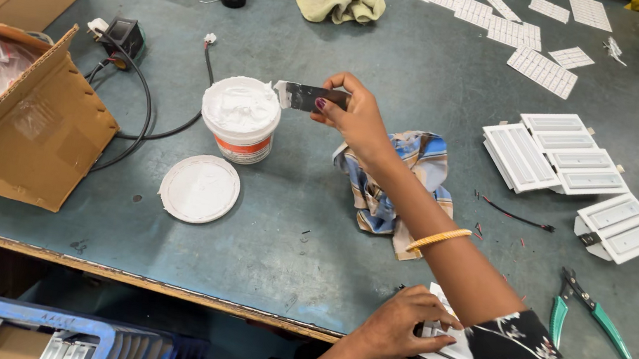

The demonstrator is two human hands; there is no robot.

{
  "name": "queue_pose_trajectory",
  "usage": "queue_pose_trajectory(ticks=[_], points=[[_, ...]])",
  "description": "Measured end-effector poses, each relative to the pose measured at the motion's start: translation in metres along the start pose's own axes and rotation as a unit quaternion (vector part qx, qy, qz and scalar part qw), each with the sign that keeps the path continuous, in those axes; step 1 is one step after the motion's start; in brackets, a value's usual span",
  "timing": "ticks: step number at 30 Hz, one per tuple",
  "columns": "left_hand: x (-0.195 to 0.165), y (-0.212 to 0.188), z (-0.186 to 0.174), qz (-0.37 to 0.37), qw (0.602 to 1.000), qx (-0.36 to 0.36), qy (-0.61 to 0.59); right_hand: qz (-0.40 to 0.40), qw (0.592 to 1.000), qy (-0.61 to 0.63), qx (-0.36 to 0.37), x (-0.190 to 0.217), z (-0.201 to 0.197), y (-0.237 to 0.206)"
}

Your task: The person applies adhesive to LED strips and presses them into a white housing. They use a small metal spatula to spread the adhesive and then press the strips into place, repeating the process for multiple strips within the same housing.

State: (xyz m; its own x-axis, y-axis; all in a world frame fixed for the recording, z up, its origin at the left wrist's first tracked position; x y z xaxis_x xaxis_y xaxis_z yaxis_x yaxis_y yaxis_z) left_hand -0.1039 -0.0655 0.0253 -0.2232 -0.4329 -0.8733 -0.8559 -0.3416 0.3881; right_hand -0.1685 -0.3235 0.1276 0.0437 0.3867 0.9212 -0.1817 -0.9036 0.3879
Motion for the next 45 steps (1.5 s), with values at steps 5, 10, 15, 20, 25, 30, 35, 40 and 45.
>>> queue_pose_trajectory(ticks=[5, 10, 15, 20, 25, 30, 35, 40, 45], points=[[-0.002, 0.000, -0.004, -0.001, 1.000, -0.021, -0.001, 0.068, 0.993, 0.091, -0.021, 0.041, -0.022, -0.055], [0.002, 0.000, -0.003, -0.002, 1.000, -0.020, -0.023, 0.031, 0.994, 0.066, -0.081, 0.103, -0.075, -0.163], [0.008, -0.002, 0.001, -0.038, 0.999, -0.016, -0.017, 0.109, 0.947, -0.165, -0.252, 0.151, -0.136, -0.317], [0.006, -0.012, 0.007, -0.063, 0.997, -0.053, -0.004, 0.118, 0.881, -0.277, -0.365, 0.170, -0.150, -0.435], [0.005, -0.015, 0.010, -0.068, 0.996, -0.061, 0.025, 0.071, 0.836, -0.352, -0.416, 0.150, -0.130, -0.490], [0.002, -0.015, 0.010, -0.057, 0.996, -0.057, 0.030, 0.012, 0.776, -0.498, -0.387, 0.147, -0.096, -0.481], [0.002, -0.014, 0.010, -0.070, 0.996, -0.050, 0.031, -0.006, 0.745, -0.592, -0.309, 0.144, -0.068, -0.450], [0.000, -0.014, 0.009, -0.070, 0.996, -0.049, 0.031, -0.015, 0.744, -0.608, -0.276, 0.142, -0.056, -0.435], [-0.003, -0.013, 0.008, -0.055, 0.997, -0.044, 0.030, -0.012, 0.741, -0.612, -0.275, 0.143, -0.055, -0.430]])
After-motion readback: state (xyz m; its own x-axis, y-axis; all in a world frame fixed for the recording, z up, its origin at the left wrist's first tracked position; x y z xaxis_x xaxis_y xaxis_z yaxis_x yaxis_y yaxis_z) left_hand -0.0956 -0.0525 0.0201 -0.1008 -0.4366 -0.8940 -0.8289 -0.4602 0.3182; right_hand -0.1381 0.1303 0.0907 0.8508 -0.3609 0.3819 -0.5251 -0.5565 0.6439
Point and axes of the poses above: each hand's wrist, its own y-axis towards the middle knuckle, its own z-axis out of the palm, x = y × z, the point moved 8 cm from there along y, towards the middle knuckle, and after that the axes turned 9 degrees about -z, right-handed, at the moved point
